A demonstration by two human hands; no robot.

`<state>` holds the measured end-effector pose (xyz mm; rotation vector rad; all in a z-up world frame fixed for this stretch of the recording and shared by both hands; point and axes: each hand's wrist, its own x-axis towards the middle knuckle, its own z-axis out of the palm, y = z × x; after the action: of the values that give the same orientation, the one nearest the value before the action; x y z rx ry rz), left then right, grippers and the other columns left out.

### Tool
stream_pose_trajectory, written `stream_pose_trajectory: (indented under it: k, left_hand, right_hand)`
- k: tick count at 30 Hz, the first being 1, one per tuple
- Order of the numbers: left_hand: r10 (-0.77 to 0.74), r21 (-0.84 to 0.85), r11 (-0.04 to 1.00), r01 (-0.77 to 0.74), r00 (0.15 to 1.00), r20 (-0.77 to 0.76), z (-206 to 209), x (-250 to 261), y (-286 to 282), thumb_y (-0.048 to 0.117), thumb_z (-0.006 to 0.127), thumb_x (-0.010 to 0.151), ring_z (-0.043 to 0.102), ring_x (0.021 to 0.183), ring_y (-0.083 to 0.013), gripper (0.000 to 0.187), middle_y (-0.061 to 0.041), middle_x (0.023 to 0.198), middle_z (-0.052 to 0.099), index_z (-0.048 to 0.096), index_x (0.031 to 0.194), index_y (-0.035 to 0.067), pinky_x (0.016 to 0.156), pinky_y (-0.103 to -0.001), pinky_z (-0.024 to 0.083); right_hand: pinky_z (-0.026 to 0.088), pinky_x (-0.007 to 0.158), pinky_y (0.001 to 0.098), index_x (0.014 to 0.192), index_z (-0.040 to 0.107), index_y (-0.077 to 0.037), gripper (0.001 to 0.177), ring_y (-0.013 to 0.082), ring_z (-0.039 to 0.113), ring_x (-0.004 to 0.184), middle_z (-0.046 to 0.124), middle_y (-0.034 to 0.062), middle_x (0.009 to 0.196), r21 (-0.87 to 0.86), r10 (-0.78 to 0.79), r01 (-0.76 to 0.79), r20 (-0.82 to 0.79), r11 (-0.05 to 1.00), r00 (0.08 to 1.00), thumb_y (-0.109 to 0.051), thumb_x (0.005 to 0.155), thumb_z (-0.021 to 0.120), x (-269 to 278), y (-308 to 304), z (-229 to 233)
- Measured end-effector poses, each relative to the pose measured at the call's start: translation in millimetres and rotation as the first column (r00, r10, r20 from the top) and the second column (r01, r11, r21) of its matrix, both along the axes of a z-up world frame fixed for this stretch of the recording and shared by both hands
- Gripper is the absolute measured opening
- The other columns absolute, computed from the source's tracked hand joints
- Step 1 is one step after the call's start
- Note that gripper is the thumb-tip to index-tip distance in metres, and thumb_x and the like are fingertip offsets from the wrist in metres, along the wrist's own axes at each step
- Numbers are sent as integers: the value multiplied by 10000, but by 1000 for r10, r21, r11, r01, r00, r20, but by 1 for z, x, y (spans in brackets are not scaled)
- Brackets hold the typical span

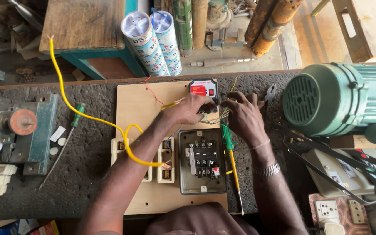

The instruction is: The person strips the insulation from yellow wires using pliers and connects them to terminals on a wooden board and a control box. They use a screwdriver to tighten the connections and organize the wires.

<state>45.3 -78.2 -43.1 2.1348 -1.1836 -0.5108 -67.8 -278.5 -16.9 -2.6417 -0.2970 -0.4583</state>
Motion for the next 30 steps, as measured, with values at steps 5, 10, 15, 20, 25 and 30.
stream_pose_trajectory:
  k: [5, 10, 15, 20, 25, 30]
  left_hand:
    - [3, 20, 1000, 0, 981, -196, -6, 5, -8, 69, 711, 826, 764, 978, -218, 305, -97, 1033, 780, 709, 1131, 58, 878, -349, 587]
    - [2, 118, 993, 19, 986, -170, -9, -4, -16, 63, 727, 765, 754, 963, -217, 378, -80, 1023, 785, 701, 1141, 88, 864, -358, 577]
    - [24, 190, 982, 0, 992, -125, -15, -6, -18, 125, 731, 812, 747, 953, -216, 345, -78, 1038, 775, 731, 1157, 141, 871, -361, 569]
    - [329, 93, 944, -316, 923, -200, -20, 21, 24, 116, 642, 916, 719, 831, -254, 488, -152, 906, 731, 607, 1399, 171, 768, -385, 597]
    - [735, 36, 673, -739, 663, -141, -26, 46, 99, 94, 613, 942, 751, 758, -296, 633, -152, 1233, 674, 389, 1528, 174, 703, -416, 623]
    - [765, 302, 385, -872, 484, 425, -15, 39, 109, 208, 888, 729, 644, 1117, -432, 1176, -348, 1361, 547, 106, 1583, 0, 882, -454, 561]
  right_hand:
    - [424, 934, 442, 937, 764, -120, 156, 275, 681, 971, 744, 65, 1024, -45, 129, -142, -225, 989, 966, -64, 816, 682, 11, -9, -7]
    - [441, 922, 417, 938, 760, -128, 140, 257, 684, 960, 742, 55, 934, 21, 127, -125, -230, 992, 965, -51, 856, 678, 15, -12, -7]
    - [446, 959, 404, 970, 751, -105, 117, 259, 680, 999, 743, 72, 978, 102, 156, -144, -133, 984, 979, -69, 871, 700, 16, -13, -1]
    - [496, 939, 394, 1026, 745, -73, 154, 260, 673, 1008, 743, 93, 1037, 244, 29, -4, -96, 970, 995, -92, 874, 724, 2, -22, 15]
    - [525, 888, 373, 1044, 740, -90, 162, 242, 688, 957, 735, 73, 999, 297, -69, 137, -227, 945, 971, -130, 886, 736, -7, -26, 21]
    - [455, 946, 434, 1020, 777, -121, 191, 281, 645, 1030, 763, 65, 1066, 153, 124, -105, -126, 983, 984, -212, 853, 756, 1, -8, 12]
